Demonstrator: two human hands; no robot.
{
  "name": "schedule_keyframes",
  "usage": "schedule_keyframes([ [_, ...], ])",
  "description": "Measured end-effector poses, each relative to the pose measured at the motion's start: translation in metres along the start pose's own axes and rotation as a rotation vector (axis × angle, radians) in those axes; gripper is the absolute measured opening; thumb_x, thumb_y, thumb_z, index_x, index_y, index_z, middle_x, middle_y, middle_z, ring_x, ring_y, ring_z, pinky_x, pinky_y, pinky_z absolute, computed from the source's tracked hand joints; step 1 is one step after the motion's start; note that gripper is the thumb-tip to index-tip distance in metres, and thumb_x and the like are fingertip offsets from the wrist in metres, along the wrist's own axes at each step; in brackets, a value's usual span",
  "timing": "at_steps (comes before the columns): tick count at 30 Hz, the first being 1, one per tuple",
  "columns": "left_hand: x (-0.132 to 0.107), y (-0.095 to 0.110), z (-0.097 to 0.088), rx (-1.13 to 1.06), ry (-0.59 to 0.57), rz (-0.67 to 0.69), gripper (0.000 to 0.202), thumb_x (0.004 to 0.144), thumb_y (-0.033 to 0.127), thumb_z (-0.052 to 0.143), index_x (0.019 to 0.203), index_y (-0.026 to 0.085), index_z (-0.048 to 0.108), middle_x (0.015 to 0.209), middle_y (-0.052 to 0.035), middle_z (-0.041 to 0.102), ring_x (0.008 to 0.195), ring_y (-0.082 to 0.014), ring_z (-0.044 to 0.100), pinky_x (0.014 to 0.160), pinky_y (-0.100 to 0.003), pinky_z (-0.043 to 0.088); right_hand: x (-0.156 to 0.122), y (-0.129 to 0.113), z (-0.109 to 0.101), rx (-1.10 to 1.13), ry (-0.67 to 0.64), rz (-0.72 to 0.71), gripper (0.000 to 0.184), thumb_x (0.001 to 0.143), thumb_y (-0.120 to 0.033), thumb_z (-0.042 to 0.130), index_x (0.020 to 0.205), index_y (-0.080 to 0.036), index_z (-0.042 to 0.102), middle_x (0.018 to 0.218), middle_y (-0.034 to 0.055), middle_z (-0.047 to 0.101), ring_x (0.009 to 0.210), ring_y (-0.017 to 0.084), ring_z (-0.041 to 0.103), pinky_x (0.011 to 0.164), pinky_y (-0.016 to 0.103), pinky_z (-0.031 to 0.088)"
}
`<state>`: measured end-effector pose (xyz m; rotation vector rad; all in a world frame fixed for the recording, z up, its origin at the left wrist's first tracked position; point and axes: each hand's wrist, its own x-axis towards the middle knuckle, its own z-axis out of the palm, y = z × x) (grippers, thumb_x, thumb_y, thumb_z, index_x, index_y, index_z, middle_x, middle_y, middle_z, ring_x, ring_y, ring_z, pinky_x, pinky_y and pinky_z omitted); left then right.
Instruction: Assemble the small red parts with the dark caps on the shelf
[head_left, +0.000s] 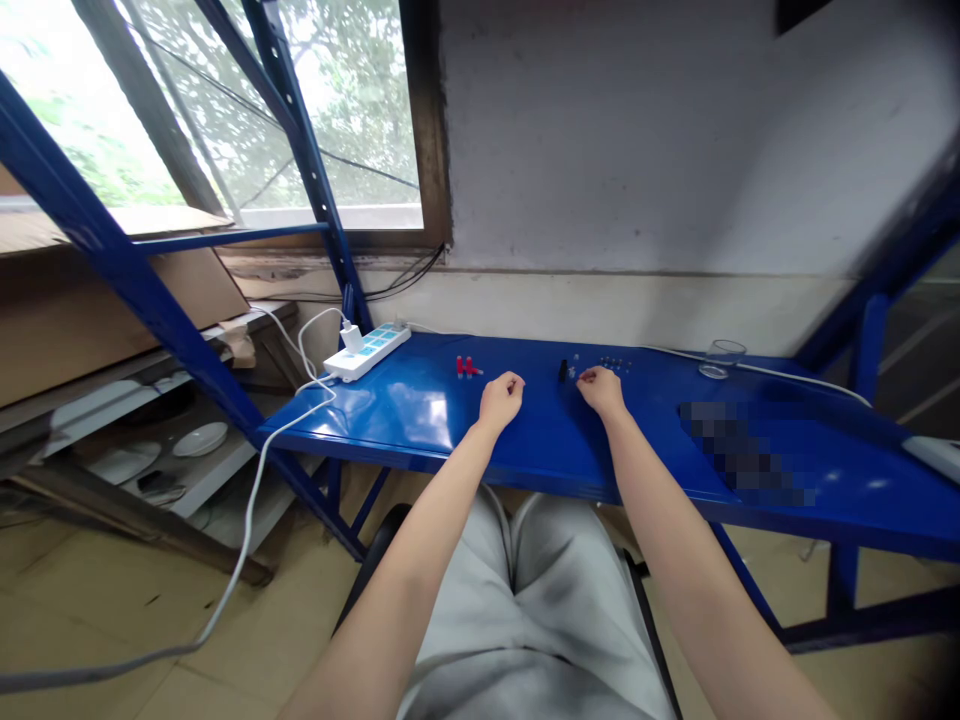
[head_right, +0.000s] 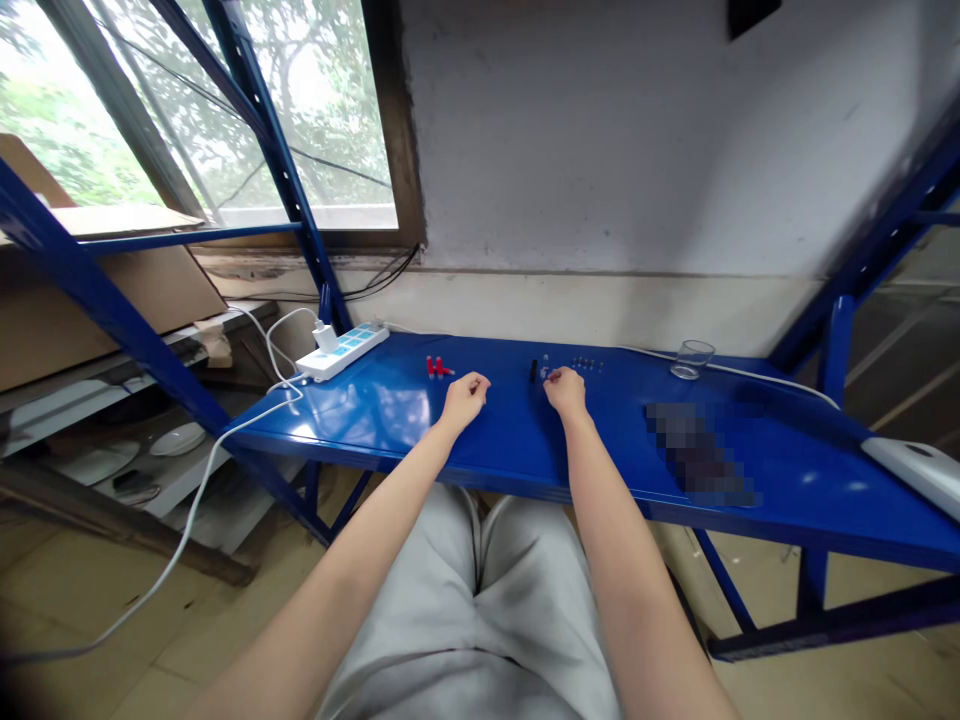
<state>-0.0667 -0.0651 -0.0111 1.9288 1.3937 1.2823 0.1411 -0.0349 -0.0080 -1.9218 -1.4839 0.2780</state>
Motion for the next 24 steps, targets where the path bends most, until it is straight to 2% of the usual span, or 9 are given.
schedule_keyframes([
  [11, 0.0, 0.0, -0.001, 0.021, -0.01, -0.002, 0.019, 0.08, 0.02, 0.044, 0.081, 0.018, 0.063, 0.067, -0.0011, 0.063, 0.063, -0.0117, 0.057, 0.062, -0.021, 0.041, 0.009, 0.008, 0.013, -0.09, -0.058, -0.02, 0.018, 0.078, -0.016, 0.05, 0.093, -0.015, 0.06, 0.096, 0.0091, 0.065, 0.088, 0.018, 0.06, 0.075, 0.027, 0.043],
  [19, -0.001, -0.001, -0.001, -0.026, -0.003, 0.01, 0.017, 0.079, 0.02, 0.045, 0.078, 0.018, 0.062, 0.065, -0.0009, 0.062, 0.059, -0.0115, 0.054, 0.059, -0.021, 0.039, 0.012, 0.013, 0.017, -0.103, -0.05, -0.023, 0.02, 0.076, -0.023, 0.054, 0.093, -0.016, 0.062, 0.089, 0.0089, 0.066, 0.087, 0.018, 0.06, 0.074, 0.027, 0.044],
  [24, 0.0, -0.001, 0.0, -0.025, -0.011, 0.009, 0.018, 0.08, 0.021, 0.044, 0.079, 0.018, 0.062, 0.065, -0.0008, 0.061, 0.058, -0.0113, 0.054, 0.058, -0.021, 0.039, 0.009, 0.008, 0.013, -0.098, -0.063, 0.014, 0.019, 0.074, -0.029, 0.059, 0.087, -0.017, 0.065, 0.087, 0.0089, 0.067, 0.086, 0.02, 0.061, 0.07, 0.026, 0.044],
])
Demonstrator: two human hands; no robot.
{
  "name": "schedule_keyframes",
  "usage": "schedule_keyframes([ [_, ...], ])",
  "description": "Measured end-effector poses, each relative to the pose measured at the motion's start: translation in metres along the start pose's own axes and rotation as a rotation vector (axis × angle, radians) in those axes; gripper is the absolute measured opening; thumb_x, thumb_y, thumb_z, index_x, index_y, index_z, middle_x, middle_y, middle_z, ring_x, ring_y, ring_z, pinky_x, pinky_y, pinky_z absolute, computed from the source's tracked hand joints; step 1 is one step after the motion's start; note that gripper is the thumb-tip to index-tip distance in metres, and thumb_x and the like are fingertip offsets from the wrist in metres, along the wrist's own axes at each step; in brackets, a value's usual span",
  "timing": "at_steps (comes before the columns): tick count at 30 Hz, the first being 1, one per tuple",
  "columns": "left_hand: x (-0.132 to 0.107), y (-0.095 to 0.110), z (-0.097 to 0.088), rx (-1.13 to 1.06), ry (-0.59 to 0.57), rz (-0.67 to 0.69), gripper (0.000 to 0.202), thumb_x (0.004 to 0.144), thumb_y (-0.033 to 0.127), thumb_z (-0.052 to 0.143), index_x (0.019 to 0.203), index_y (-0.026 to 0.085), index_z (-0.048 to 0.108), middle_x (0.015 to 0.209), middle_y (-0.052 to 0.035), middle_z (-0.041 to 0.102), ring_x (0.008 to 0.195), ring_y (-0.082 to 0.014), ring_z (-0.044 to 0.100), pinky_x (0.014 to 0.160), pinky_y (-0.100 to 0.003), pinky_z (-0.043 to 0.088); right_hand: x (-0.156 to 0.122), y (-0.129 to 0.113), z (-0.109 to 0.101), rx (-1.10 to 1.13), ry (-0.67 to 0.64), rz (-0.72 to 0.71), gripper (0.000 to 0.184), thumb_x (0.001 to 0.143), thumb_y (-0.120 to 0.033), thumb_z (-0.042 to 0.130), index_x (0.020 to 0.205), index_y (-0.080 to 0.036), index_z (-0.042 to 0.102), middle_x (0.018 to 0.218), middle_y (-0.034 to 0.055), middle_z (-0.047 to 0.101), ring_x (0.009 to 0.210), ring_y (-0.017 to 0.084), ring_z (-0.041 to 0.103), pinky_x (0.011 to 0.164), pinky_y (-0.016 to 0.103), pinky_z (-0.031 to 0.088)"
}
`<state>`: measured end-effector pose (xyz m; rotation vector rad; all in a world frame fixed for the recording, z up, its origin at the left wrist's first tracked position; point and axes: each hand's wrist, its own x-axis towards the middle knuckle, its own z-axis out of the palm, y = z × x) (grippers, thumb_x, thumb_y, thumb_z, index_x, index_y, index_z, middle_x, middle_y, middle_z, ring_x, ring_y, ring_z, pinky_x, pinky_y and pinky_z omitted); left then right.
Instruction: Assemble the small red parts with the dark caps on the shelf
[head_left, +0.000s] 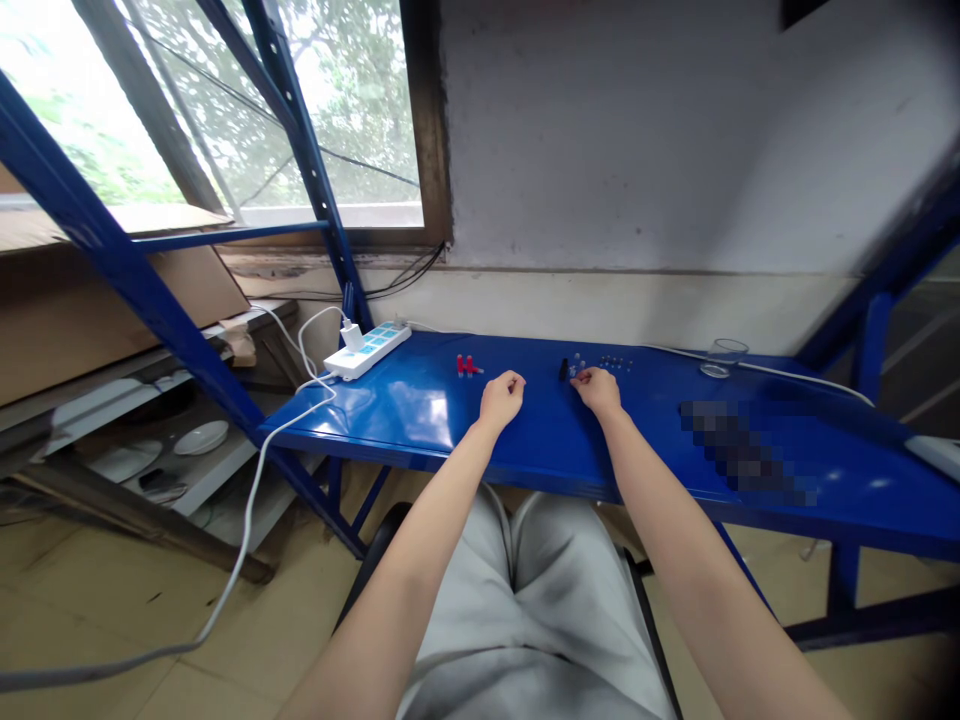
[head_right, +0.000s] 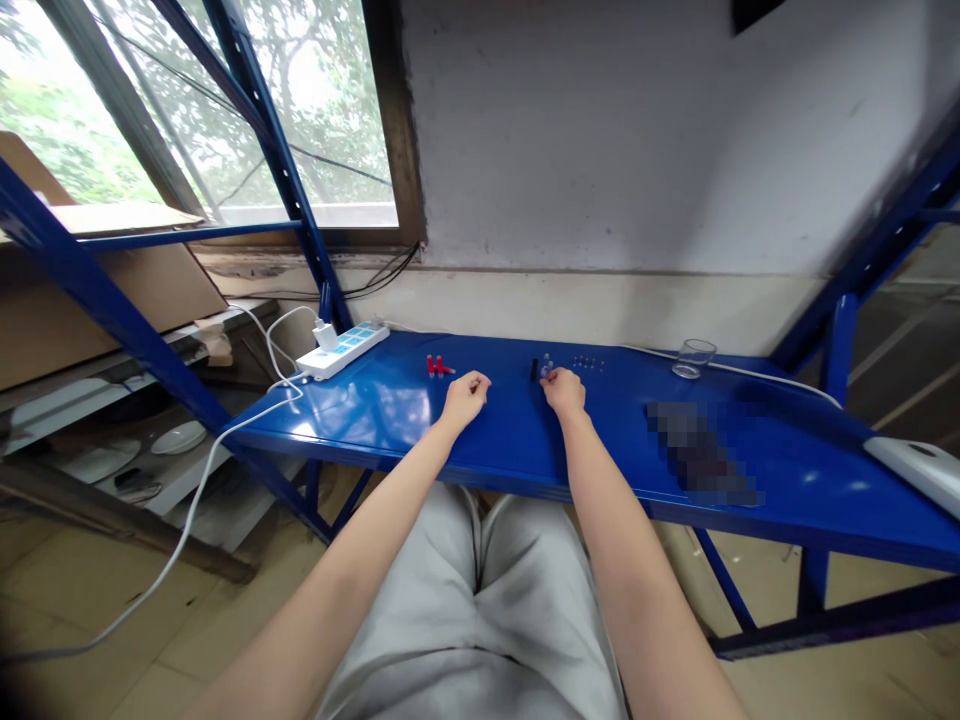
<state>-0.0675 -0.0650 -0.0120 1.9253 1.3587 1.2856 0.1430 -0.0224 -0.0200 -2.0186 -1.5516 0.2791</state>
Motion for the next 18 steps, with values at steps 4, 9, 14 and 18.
schedule_keyframes([
  [4, -0.0001, 0.0017, -0.0004, 0.002, 0.0, -0.006, 0.017, 0.08, 0.021, 0.044, 0.079, 0.018, 0.061, 0.065, -0.0006, 0.061, 0.058, -0.0111, 0.054, 0.058, -0.021, 0.039, -0.0043, -0.0039, -0.0042, 0.0, -0.005, 0.026, 0.018, 0.073, -0.032, 0.06, 0.084, -0.019, 0.067, 0.089, 0.008, 0.068, 0.087, 0.021, 0.062, 0.069, 0.027, 0.045],
  [9, -0.0005, 0.0008, -0.0002, -0.006, 0.006, 0.003, 0.017, 0.08, 0.021, 0.044, 0.078, 0.018, 0.061, 0.064, -0.0005, 0.06, 0.058, -0.0111, 0.054, 0.058, -0.021, 0.039, -0.0065, -0.0058, -0.0055, 0.02, -0.003, 0.035, 0.02, 0.073, -0.034, 0.06, 0.083, -0.018, 0.068, 0.087, 0.008, 0.068, 0.087, 0.022, 0.062, 0.069, 0.028, 0.045],
  [14, 0.0014, -0.0025, 0.0003, -0.061, 0.093, -0.036, 0.017, 0.081, 0.021, 0.042, 0.077, 0.018, 0.059, 0.061, 0.0005, 0.058, 0.056, -0.0105, 0.053, 0.057, -0.021, 0.039, -0.0058, -0.0076, -0.0048, 0.018, 0.01, 0.037, 0.022, 0.072, -0.036, 0.062, 0.083, -0.019, 0.069, 0.085, 0.0082, 0.069, 0.085, 0.022, 0.063, 0.068, 0.027, 0.046],
  [18, 0.0032, -0.0008, -0.0035, -0.215, 0.21, -0.136, 0.017, 0.083, 0.025, 0.041, 0.075, 0.018, 0.054, 0.055, 0.0022, 0.054, 0.047, -0.0085, 0.048, 0.051, -0.02, 0.037, -0.0051, -0.0092, -0.0074, -0.015, -0.013, 0.035, 0.023, 0.072, -0.035, 0.061, 0.086, -0.018, 0.068, 0.085, 0.009, 0.069, 0.085, 0.022, 0.063, 0.067, 0.027, 0.046],
])
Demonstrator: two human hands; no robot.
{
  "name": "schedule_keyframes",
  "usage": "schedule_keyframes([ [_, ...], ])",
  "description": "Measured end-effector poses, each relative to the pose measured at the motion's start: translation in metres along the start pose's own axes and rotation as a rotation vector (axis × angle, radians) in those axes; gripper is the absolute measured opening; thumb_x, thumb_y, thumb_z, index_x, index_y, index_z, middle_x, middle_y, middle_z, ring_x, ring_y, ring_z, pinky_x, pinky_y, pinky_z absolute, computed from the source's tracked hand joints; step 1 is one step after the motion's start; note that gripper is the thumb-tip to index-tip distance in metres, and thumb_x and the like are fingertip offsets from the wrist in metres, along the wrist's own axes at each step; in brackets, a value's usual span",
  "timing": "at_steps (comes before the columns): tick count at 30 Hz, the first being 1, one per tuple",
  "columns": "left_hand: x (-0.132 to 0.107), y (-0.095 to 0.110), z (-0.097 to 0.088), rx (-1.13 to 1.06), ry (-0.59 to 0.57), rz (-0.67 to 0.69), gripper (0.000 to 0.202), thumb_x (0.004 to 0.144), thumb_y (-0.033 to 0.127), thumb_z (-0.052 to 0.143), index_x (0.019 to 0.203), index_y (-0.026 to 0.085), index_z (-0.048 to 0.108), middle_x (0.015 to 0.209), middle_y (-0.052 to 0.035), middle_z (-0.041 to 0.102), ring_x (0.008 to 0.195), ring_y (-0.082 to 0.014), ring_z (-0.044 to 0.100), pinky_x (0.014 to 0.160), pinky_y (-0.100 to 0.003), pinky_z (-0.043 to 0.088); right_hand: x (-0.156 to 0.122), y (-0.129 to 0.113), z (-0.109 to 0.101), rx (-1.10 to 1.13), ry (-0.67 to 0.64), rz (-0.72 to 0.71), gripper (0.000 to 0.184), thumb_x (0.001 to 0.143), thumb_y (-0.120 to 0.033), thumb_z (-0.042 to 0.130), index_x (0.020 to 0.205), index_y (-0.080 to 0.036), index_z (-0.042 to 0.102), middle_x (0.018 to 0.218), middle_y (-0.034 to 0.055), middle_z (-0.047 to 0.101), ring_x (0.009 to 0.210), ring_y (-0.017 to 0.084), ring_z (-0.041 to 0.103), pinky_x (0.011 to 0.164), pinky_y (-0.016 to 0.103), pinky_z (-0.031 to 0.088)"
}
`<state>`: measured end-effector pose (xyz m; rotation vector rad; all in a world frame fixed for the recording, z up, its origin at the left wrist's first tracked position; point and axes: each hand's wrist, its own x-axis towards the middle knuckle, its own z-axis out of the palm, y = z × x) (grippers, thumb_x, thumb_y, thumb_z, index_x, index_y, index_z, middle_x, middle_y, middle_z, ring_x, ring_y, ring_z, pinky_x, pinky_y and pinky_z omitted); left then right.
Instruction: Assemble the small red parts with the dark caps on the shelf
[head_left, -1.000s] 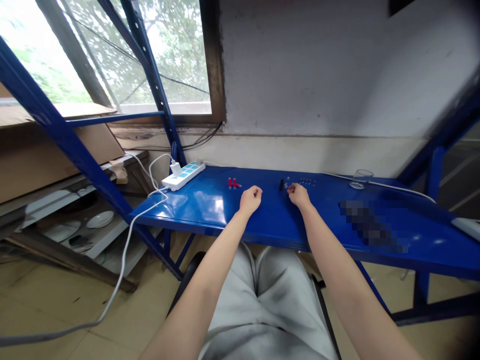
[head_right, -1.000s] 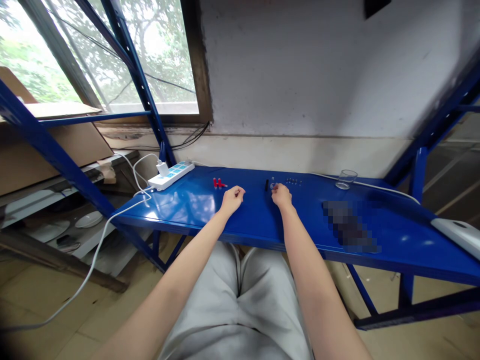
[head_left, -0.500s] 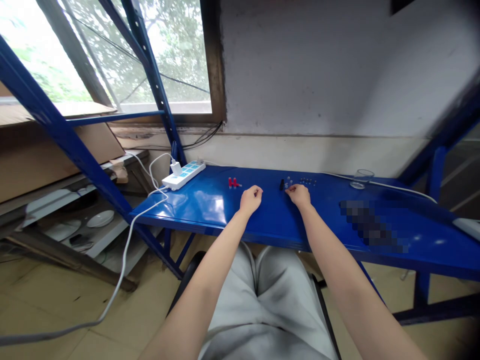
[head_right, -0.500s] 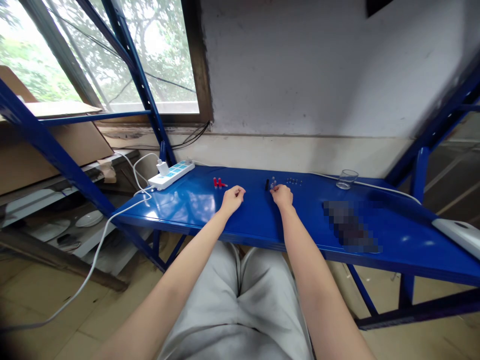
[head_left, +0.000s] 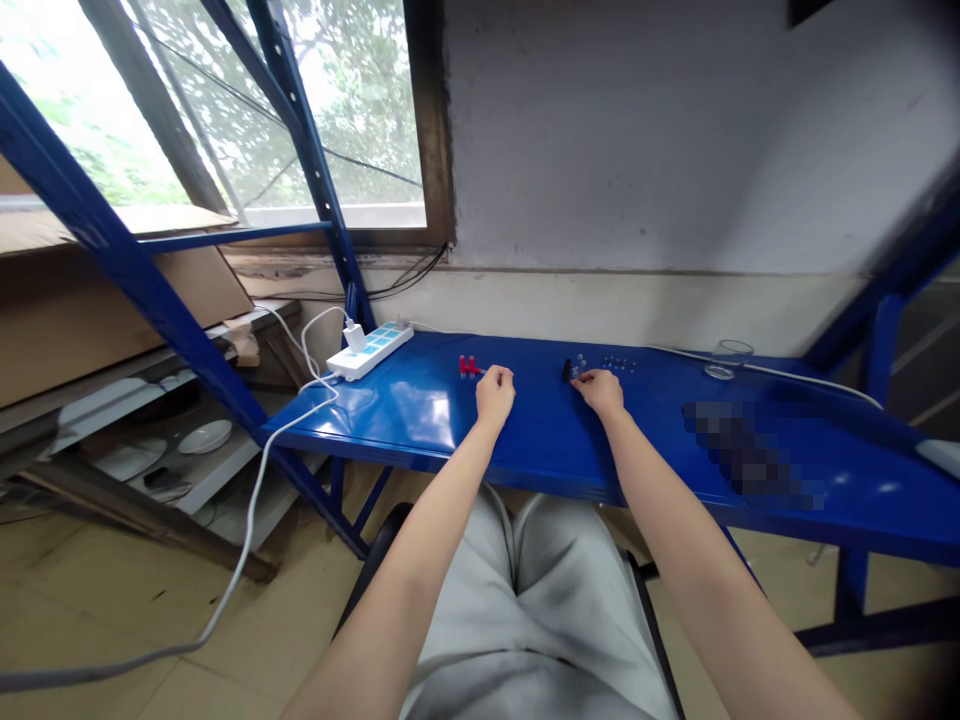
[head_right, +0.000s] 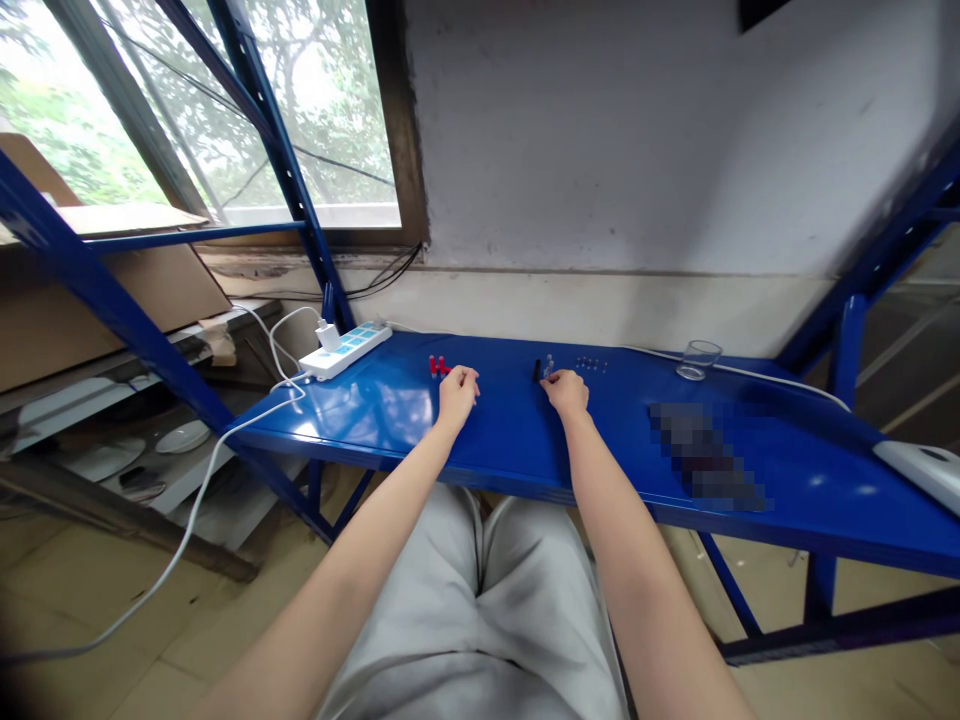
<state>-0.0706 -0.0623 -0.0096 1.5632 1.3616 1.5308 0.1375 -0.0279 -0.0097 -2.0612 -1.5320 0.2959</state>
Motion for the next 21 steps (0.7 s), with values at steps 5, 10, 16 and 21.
schedule_keyframes([
  [5, 0.005, 0.005, -0.007, -0.349, 0.22, -0.178, 0.024, 0.085, 0.033, 0.036, 0.072, 0.017, 0.048, 0.048, 0.0043, 0.044, 0.037, -0.0065, 0.04, 0.041, -0.019, 0.031, -0.017, -0.008, -0.012, -0.118, 0.061, -0.013, 0.023, 0.074, -0.033, 0.059, 0.087, -0.016, 0.068, 0.086, 0.0118, 0.068, 0.086, 0.024, 0.063, 0.07, 0.029, 0.045],
  [10, 0.01, 0.007, -0.015, -0.599, 0.443, -0.276, 0.022, 0.086, 0.031, 0.03, 0.07, 0.018, 0.038, 0.046, 0.0066, 0.037, 0.034, -0.0053, 0.032, 0.039, -0.018, 0.027, -0.041, -0.043, -0.004, -0.014, 0.106, -0.418, 0.024, 0.084, -0.031, 0.046, 0.088, -0.02, 0.066, 0.089, 0.0066, 0.067, 0.084, 0.018, 0.061, 0.074, 0.025, 0.043],
  [16, 0.012, 0.01, -0.021, -0.706, 0.593, -0.385, 0.018, 0.085, 0.027, 0.026, 0.069, 0.02, 0.028, 0.05, 0.0075, 0.029, 0.037, -0.0045, 0.028, 0.041, -0.017, 0.023, -0.033, -0.095, 0.05, 0.02, -0.148, -0.602, 0.029, 0.081, -0.026, 0.053, 0.107, -0.016, 0.061, 0.104, 0.008, 0.063, 0.092, 0.017, 0.057, 0.079, 0.026, 0.042],
  [21, 0.014, 0.004, -0.02, -0.689, 0.599, -0.396, 0.019, 0.085, 0.03, 0.024, 0.07, 0.021, 0.025, 0.053, 0.0075, 0.025, 0.038, -0.0048, 0.023, 0.041, -0.018, 0.022, -0.026, -0.124, 0.075, -0.096, -0.143, -0.528, 0.028, 0.082, -0.029, 0.053, 0.107, -0.018, 0.061, 0.113, 0.0103, 0.058, 0.107, 0.024, 0.049, 0.087, 0.037, 0.038],
])
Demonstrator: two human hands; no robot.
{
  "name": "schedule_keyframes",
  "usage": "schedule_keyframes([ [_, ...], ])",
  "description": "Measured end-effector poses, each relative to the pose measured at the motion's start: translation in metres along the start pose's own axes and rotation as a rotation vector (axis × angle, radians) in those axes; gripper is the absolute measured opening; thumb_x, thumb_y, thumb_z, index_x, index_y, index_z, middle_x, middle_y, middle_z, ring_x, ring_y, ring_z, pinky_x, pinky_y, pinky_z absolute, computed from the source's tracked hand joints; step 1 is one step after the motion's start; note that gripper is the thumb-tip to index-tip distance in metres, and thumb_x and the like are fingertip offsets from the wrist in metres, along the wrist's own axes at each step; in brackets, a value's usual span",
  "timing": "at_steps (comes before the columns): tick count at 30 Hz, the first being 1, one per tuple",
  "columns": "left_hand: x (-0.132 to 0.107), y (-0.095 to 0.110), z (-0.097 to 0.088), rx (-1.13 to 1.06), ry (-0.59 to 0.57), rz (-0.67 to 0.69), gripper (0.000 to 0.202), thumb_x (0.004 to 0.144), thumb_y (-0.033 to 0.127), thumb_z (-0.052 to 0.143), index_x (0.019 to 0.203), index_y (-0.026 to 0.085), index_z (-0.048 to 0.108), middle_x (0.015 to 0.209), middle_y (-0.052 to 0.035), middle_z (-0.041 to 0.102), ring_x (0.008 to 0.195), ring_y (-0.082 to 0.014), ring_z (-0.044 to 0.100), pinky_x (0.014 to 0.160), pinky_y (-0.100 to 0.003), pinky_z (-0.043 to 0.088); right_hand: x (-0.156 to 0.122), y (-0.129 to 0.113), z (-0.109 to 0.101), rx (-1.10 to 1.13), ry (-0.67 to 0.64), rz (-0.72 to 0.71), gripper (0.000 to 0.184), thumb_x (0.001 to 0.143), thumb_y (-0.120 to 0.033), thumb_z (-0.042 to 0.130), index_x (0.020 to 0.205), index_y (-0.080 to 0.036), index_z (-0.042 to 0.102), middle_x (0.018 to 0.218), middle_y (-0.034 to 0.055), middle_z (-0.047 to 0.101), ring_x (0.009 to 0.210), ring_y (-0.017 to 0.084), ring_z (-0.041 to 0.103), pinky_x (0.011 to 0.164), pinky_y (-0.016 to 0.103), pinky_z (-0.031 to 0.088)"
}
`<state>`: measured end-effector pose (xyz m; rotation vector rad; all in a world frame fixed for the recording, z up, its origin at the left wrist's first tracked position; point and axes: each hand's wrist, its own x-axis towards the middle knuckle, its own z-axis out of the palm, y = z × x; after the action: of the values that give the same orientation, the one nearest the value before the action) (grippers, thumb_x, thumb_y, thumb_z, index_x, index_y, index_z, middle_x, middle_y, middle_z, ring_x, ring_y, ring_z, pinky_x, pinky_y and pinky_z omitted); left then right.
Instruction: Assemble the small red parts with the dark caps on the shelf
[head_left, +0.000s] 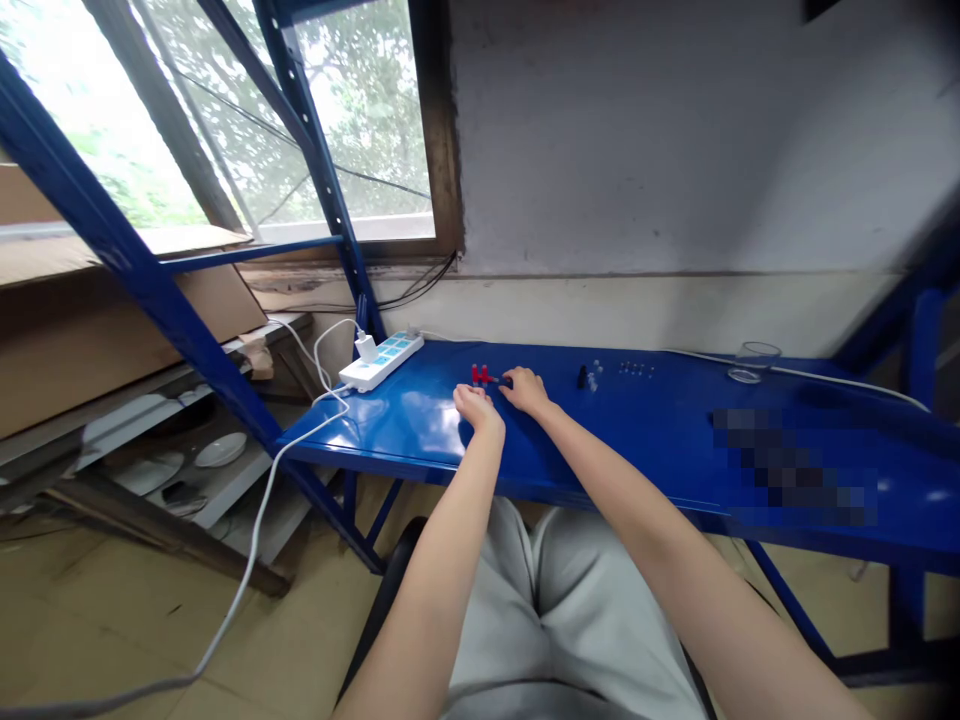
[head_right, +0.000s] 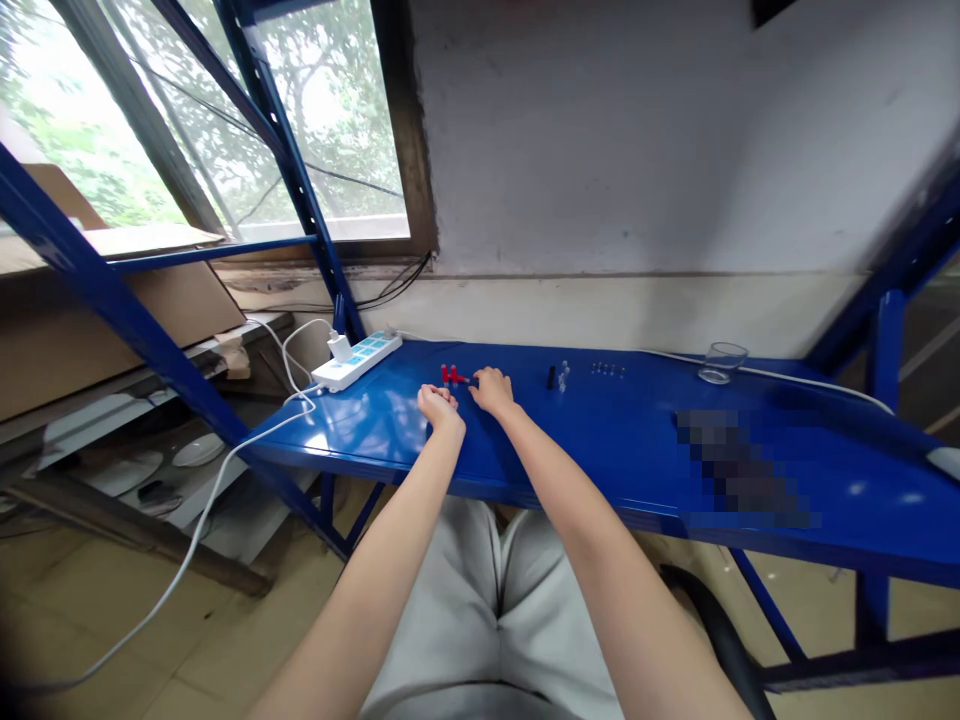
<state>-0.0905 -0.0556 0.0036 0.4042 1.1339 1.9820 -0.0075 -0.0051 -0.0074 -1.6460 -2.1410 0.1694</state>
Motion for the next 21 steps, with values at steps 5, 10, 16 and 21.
schedule_keyframes([
  [5, 0.003, -0.006, 0.0, 0.031, -0.025, -0.004, 0.02, 0.087, 0.031, 0.021, 0.069, 0.021, 0.025, 0.053, 0.007, 0.025, 0.039, -0.0051, 0.023, 0.041, -0.018, 0.022, 0.012, -0.013, 0.005, 0.03, -0.007, 0.088, 0.027, 0.082, -0.031, 0.052, 0.104, -0.02, 0.062, 0.117, 0.0099, 0.055, 0.11, 0.025, 0.046, 0.088, 0.039, 0.037],
  [10, 0.003, -0.008, 0.001, 0.106, -0.05, 0.001, 0.022, 0.087, 0.034, 0.02, 0.07, 0.021, 0.025, 0.052, 0.007, 0.026, 0.039, -0.0054, 0.024, 0.041, -0.018, 0.022, 0.017, -0.019, 0.01, 0.062, 0.016, 0.153, 0.018, 0.082, -0.028, 0.051, 0.091, -0.02, 0.064, 0.112, 0.0087, 0.057, 0.107, 0.023, 0.047, 0.086, 0.039, 0.037],
  [16, 0.002, -0.007, 0.002, 0.056, -0.045, -0.017, 0.02, 0.086, 0.029, 0.024, 0.069, 0.02, 0.029, 0.049, 0.0064, 0.026, 0.039, -0.0072, 0.026, 0.042, -0.02, 0.022, 0.016, -0.015, 0.013, 0.238, 0.095, 0.228, 0.012, 0.082, -0.024, 0.05, 0.085, -0.019, 0.06, 0.101, 0.0074, 0.062, 0.099, 0.021, 0.054, 0.084, 0.037, 0.039],
  [21, -0.006, -0.009, 0.003, 0.172, -0.181, 0.186, 0.028, 0.09, 0.036, 0.025, 0.069, 0.019, 0.033, 0.053, 0.0058, 0.03, 0.043, -0.0059, 0.031, 0.045, -0.018, 0.027, 0.01, -0.003, 0.004, 0.719, 0.326, 0.236, 0.012, 0.083, -0.028, 0.045, 0.084, -0.018, 0.052, 0.084, 0.0051, 0.064, 0.071, 0.013, 0.058, 0.07, 0.027, 0.045],
])
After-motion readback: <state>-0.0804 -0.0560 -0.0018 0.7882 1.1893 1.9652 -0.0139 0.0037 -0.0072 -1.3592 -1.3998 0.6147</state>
